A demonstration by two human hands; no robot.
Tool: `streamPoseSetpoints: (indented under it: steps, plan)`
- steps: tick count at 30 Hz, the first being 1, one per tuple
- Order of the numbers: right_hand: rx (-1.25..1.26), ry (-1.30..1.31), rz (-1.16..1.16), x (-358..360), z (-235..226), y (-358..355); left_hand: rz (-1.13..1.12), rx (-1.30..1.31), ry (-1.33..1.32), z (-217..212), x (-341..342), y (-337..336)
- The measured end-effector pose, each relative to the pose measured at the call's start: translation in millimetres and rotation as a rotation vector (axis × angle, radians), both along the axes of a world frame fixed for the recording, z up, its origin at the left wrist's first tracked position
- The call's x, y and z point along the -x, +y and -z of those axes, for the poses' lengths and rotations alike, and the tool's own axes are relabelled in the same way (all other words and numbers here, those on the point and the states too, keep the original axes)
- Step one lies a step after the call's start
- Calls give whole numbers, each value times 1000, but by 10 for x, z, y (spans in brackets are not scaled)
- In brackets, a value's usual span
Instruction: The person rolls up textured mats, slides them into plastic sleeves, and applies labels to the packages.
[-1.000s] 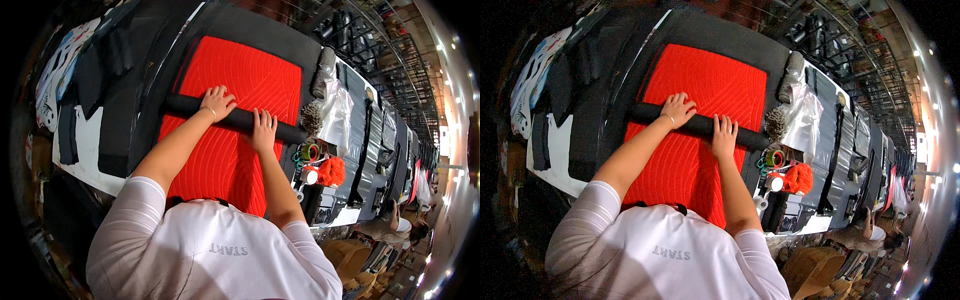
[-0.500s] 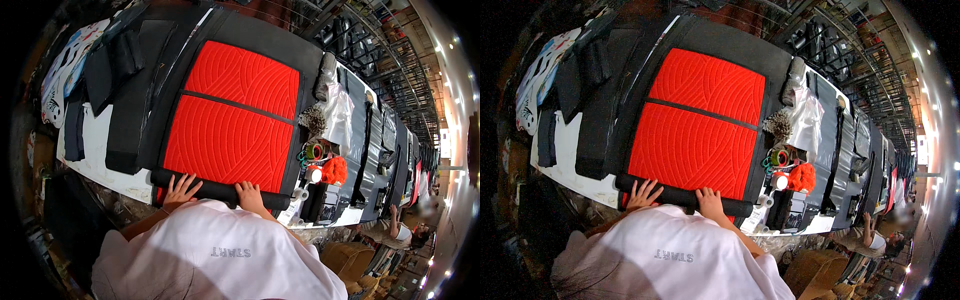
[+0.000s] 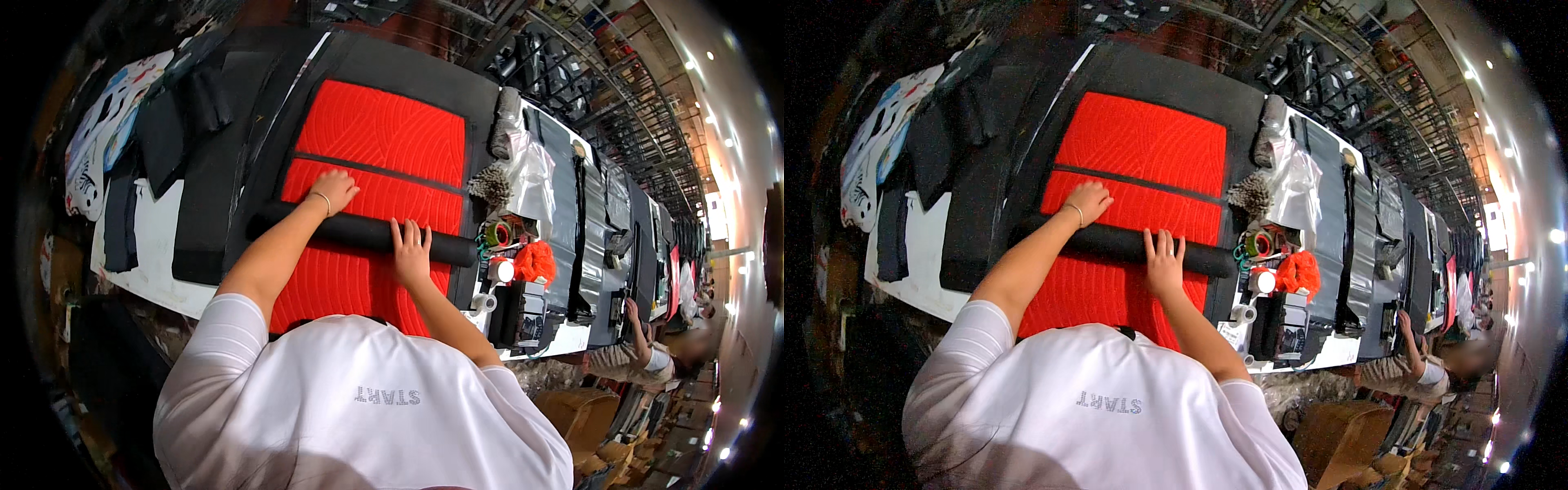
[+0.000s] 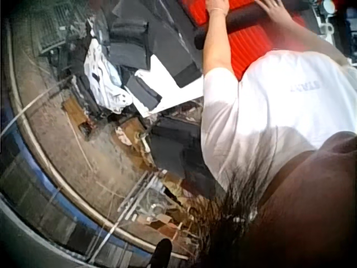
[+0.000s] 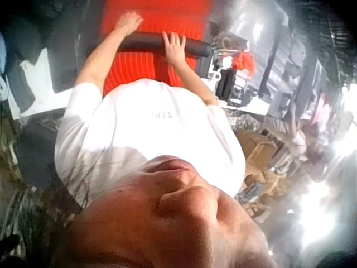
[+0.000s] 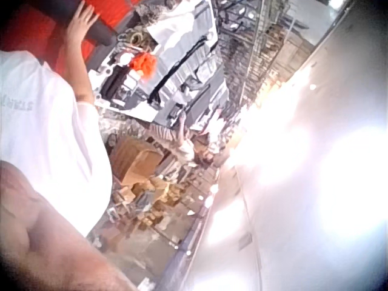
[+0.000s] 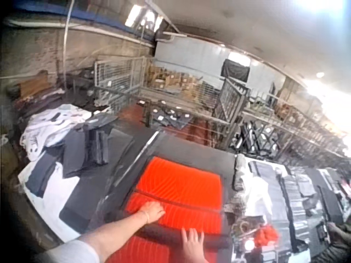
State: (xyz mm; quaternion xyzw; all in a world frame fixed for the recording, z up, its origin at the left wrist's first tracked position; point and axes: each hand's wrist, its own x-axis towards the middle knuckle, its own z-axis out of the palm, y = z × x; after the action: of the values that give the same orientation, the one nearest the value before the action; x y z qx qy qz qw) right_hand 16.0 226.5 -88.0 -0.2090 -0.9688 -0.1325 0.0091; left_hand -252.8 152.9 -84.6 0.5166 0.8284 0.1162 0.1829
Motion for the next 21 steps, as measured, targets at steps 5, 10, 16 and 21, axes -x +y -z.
streamPoseSetpoints:
  steps: [5,10,16,21]
  plan:
    - [298,-24,37,156,-114,314,85,-67,89,-88,-662,-293]
    - [500,-213,-60,-273,-292,-642,105,165,13,-266,-1367,-1558]
    - [636,-80,-95,-630,-383,-794,58,206,72,-128,-1587,-1703]
    - [404,886,512,-1361,-390,-190,-24,0,261,-2,-1154,-1149]
